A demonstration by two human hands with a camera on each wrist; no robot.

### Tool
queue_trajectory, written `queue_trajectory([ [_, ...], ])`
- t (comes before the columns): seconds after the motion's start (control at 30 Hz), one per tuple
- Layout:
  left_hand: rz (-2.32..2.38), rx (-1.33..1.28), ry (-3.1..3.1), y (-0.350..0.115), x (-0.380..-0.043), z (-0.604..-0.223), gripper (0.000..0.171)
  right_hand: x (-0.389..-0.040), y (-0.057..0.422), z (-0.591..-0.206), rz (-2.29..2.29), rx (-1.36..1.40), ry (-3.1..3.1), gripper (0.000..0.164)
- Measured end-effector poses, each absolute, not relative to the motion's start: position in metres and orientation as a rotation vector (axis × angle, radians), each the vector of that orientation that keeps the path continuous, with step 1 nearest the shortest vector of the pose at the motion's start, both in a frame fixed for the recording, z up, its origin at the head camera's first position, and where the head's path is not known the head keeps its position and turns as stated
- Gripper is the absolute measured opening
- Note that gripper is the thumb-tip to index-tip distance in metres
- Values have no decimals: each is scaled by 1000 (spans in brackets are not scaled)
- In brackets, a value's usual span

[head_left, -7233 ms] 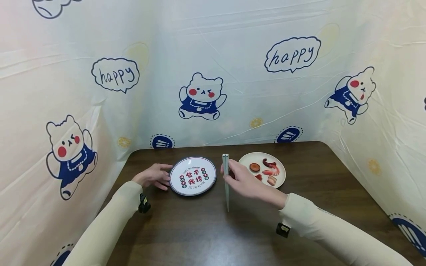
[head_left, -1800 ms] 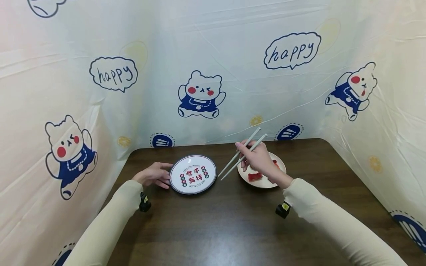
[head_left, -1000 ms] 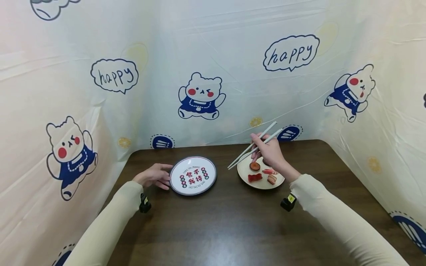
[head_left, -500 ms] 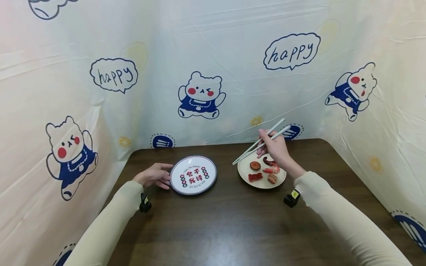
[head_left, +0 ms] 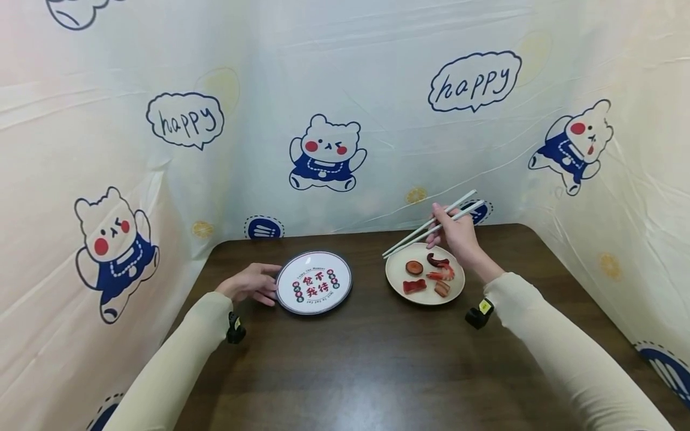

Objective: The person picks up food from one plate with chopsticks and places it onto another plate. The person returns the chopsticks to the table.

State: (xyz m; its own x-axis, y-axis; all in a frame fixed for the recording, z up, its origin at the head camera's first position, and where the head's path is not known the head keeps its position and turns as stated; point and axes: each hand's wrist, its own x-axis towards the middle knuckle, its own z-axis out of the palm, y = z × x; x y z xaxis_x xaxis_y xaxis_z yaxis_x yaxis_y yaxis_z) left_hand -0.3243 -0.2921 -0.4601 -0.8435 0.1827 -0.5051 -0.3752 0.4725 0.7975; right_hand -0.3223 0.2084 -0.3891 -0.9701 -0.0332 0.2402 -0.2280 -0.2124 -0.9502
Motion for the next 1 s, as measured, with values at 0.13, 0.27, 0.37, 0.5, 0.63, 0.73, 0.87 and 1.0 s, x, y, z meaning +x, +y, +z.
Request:
queue_trajectory([
  [0.13, 1369, -164, 2188, -291, -324, -460, 66, -325, 214, -390, 2340, 315, -1880, 35],
  [0.27, 1367, -167, 2186, -291, -324, -460, 65, -327, 219, -391, 2347, 301, -1882, 35],
  [0.37, 1372, -168, 2184, -291, -324, -460, 66, -329, 224, -391, 2358, 274, -1876, 34],
  [0.5, 1371, -167, 2187, -291, -324, -458, 66, -330, 229, -390, 2377, 257, -1867, 33],
  [0.63, 1371, -165, 2186, -290, -324, -456, 66, -331, 235, -390, 2396, 249, -1854, 34],
  [0.73, 1371, -164, 2184, -289, -323, -454, 67, -332, 240, -390, 2401, 242, -1853, 34],
  [0.87, 1368, -175, 2184, -289, -324, -455, 68, -333, 246, -392, 2412, 247, -1852, 32],
  [1.0, 1370, -193, 2183, -290, -325, -458, 68, -335, 252, -394, 2432, 248, -1854, 32],
])
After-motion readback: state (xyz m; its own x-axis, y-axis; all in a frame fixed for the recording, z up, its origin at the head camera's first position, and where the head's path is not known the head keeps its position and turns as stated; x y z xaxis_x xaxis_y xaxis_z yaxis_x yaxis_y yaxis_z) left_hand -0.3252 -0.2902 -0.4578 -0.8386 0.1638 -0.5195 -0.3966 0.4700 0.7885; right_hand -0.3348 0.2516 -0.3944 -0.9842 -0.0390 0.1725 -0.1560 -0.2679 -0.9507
